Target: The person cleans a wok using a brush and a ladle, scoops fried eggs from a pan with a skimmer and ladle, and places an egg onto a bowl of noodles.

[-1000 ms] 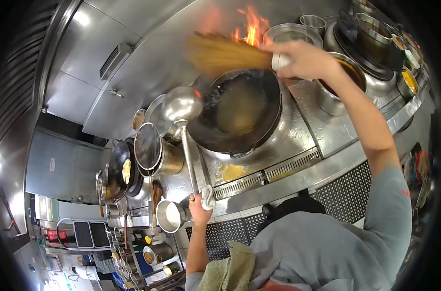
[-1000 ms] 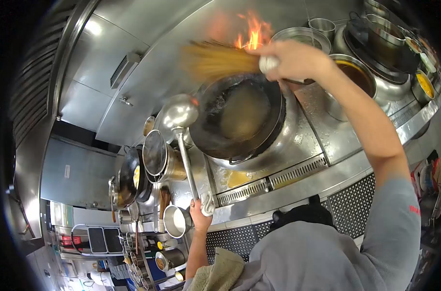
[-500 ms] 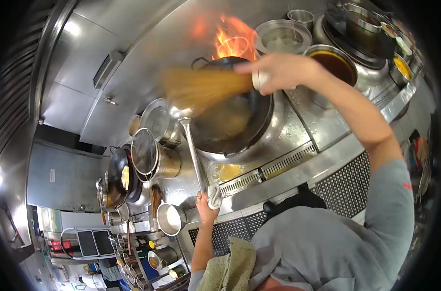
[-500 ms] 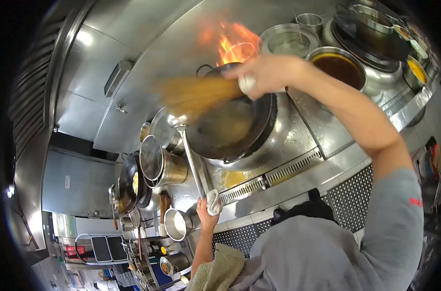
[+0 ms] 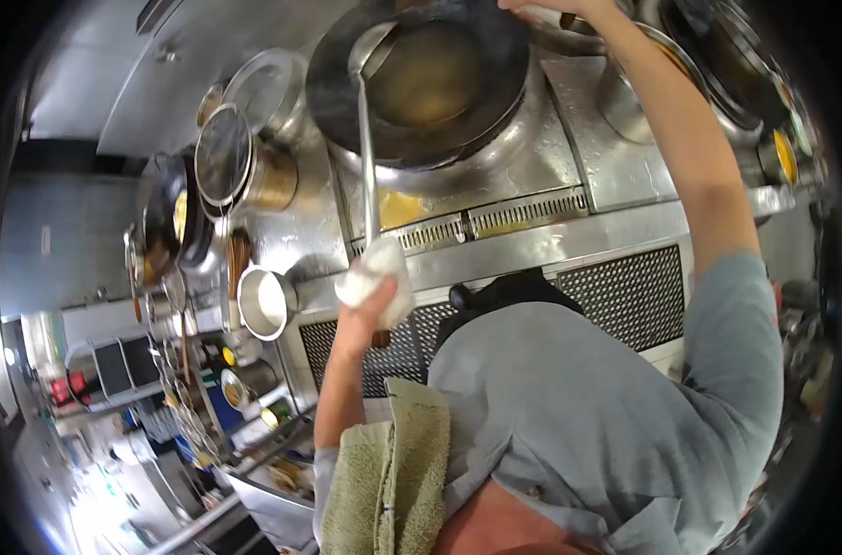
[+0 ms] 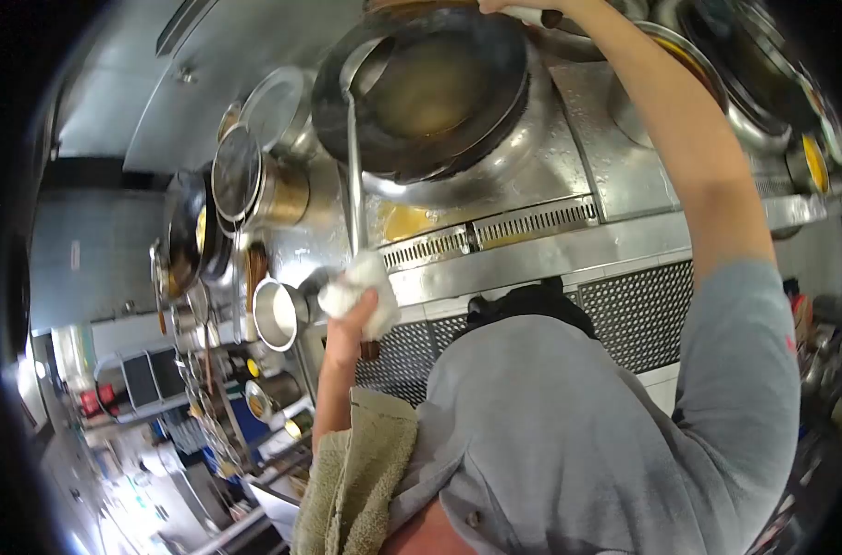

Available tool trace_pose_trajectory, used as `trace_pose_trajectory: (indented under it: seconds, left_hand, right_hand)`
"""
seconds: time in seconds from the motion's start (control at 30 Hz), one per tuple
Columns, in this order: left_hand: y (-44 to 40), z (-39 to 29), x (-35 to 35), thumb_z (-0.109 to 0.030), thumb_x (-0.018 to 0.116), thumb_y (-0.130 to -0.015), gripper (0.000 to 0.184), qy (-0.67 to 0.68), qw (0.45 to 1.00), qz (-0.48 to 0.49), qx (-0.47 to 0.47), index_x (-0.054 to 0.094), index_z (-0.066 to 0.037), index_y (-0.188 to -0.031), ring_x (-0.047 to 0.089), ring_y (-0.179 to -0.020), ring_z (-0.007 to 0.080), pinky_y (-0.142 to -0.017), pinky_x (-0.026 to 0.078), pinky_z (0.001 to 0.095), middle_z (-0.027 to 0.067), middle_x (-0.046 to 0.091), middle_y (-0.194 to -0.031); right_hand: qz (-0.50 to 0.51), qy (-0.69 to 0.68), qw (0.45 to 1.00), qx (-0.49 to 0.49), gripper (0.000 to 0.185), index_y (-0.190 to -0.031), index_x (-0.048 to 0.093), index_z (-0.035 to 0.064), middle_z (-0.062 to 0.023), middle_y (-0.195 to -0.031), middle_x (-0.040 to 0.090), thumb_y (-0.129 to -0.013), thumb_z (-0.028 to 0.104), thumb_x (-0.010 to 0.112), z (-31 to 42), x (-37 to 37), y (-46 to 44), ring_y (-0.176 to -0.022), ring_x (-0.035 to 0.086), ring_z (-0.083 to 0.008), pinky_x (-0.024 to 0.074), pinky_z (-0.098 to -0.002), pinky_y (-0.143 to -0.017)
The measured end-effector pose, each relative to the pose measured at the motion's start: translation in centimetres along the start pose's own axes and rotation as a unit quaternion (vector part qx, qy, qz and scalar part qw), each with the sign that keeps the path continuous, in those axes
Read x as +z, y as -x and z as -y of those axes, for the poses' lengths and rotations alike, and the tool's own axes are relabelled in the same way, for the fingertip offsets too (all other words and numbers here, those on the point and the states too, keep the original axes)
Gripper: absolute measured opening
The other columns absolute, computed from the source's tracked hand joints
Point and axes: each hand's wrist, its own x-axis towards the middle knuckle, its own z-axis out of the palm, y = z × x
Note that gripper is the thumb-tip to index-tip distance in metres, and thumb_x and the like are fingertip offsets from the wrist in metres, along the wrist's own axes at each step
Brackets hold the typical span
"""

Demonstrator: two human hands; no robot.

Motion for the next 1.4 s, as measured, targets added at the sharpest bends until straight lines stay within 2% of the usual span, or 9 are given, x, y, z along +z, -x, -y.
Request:
trace_pose_trajectory:
  seconds: [0.1,0.13,0.17,0.23,0.43,0.57,0.77,1.0,1.4]
  left_hand:
    - [-1.0,-1.6,2.7,-0.023,0.068,-0.085,0.043,0.074,0.995,-0.04,-0.054,0.053,-0.002,-0.12,0.06,-0.089,0.0159,-0.078,0.05,0.0295,0.0056,0.062,-0.103]
    - [-1.7,-1.6,3.2,-0.027,0.065,-0.087,0.037,0.158,0.985,-0.016,-0.061,0.054,-0.004,-0.115,0.06,-0.084,0.0151,-0.065,0.049,0.0275,0.006,0.062,-0.095]
    - [-2.6,-1.8,3.9,-0.031,0.061,-0.089,0.033,0.238,0.969,0.014,-0.067,0.056,-0.007,-0.11,0.061,-0.079,0.0142,-0.052,0.048,0.0254,0.0065,0.062,-0.088]
    - [-3.6,-2.9,5.4,-0.036,0.058,-0.09,0.031,0.307,0.948,0.052,-0.059,0.055,-0.007,-0.1,0.054,-0.067,0.013,-0.04,0.038,0.0222,0.0071,0.056,-0.079]
    - [-4.8,-4.2,6.6,-0.023,0.058,-0.088,0.025,0.784,0.565,0.213,-0.141,0.052,0.0,-0.094,0.042,-0.063,0.0117,-0.045,0.041,0.0232,0.0048,0.041,-0.079]
    - [-6.9,-2.8,5.4,-0.018,0.061,-0.083,0.024,0.853,0.444,0.246,-0.123,0.052,0.002,-0.092,0.042,-0.065,0.0117,-0.049,0.044,0.0226,0.0033,0.036,-0.08]
    - [-7.5,-2.3,4.7,-0.017,0.06,-0.082,0.018,0.859,0.434,0.25,-0.105,0.055,-0.002,-0.09,0.042,-0.066,0.0114,-0.047,0.045,0.0218,0.004,0.037,-0.079]
    - [-7.6,-1.1,4.4,-0.034,0.056,-0.09,0.03,0.755,0.596,0.262,-0.08,0.051,-0.004,-0.089,0.041,-0.064,0.0119,-0.044,0.041,0.0215,0.0051,0.038,-0.082]
    - [-7.4,-1.5,3.6,-0.031,0.06,-0.085,0.027,0.821,0.485,0.288,-0.086,0.053,-0.005,-0.083,0.044,-0.066,0.0107,-0.047,0.043,0.0195,0.0041,0.039,-0.081]
  right_hand:
    - [-0.022,-0.084,0.996,-0.024,0.092,-0.148,0.019,0.0124,-0.0192,-0.131,0.051,-0.075,0.039,0.069,3.1,0.3,0.4,-0.119,0.05,-0.029,0.0401,-0.0368,-0.099]
    - [0.019,0.072,0.988,0.137,0.093,-0.148,0.022,0.0144,-0.0189,-0.142,0.04,-0.072,0.036,0.072,7.4,-0.7,1.3,-0.128,0.041,-0.0333,0.0357,-0.0438,-0.104]
    - [-0.069,-0.046,0.996,-0.04,0.072,-0.137,0.045,0.0179,-0.0124,-0.116,0.063,-0.07,0.027,0.07,3.3,2.8,-0.5,-0.101,0.062,-0.0298,0.0472,-0.0389,-0.088]
    - [-0.006,-0.057,0.997,0.047,0.072,-0.137,0.045,0.0205,-0.0147,-0.112,0.064,-0.07,0.019,0.07,8.6,1.5,0.9,-0.108,0.058,-0.0326,0.0452,-0.0375,-0.093]
    - [0.237,0.014,0.971,0.043,0.06,-0.126,0.057,0.0197,-0.0125,-0.119,0.061,-0.068,0.024,0.07,9.9,9.3,-1.5,-0.108,0.059,-0.0291,0.0463,-0.0406,-0.094]
    - [0.132,0.114,0.983,0.065,0.05,-0.129,0.055,0.0177,-0.0153,-0.116,0.062,-0.08,0.023,0.055,10.9,8.1,-3.9,-0.107,0.059,-0.0314,0.0487,-0.0424,-0.089]
    - [0.165,0.092,0.978,0.087,0.052,-0.125,0.058,0.0159,-0.0146,-0.113,0.064,-0.073,0.017,0.059,11.2,6.6,-4.2,-0.105,0.06,-0.0318,0.0484,-0.0419,-0.089]
    - [0.105,0.129,0.98,0.111,0.06,-0.129,0.054,0.0146,-0.0169,-0.118,0.06,-0.07,0.018,0.067,9.5,4.7,-2.4,-0.11,0.058,-0.0312,0.0444,-0.04,-0.096]
    - [0.06,0.014,0.998,0.02,0.068,-0.131,0.051,0.0087,-0.0223,-0.116,0.06,-0.066,0.017,0.073,10.1,7.1,-2.0,-0.107,0.058,-0.0358,0.0451,-0.0389,-0.092]
